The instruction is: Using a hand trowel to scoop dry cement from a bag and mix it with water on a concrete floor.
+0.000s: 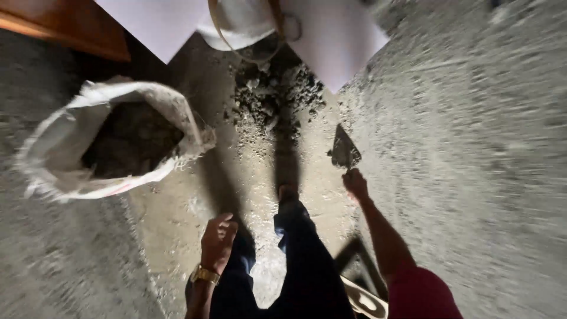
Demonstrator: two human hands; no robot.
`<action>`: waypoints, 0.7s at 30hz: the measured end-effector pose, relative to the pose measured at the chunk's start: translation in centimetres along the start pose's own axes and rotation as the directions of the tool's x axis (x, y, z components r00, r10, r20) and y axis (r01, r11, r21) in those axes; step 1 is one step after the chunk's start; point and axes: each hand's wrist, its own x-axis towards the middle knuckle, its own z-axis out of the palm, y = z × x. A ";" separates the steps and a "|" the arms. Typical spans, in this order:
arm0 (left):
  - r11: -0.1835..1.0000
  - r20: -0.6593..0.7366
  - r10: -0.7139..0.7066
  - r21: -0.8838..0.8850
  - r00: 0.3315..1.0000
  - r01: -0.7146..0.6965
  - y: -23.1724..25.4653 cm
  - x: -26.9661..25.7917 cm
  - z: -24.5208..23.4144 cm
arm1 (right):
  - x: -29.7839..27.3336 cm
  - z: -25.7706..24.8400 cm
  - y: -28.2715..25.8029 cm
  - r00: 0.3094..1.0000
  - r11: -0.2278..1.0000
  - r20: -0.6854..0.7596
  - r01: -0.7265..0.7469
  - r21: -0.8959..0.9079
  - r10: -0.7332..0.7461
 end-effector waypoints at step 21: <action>0.561 -0.267 0.686 0.786 0.677 -0.259 -15.1 7.2 6.9 | 24.8 3.5 -19.1 0.959 0.952 0.047 0.283 -0.114 -0.279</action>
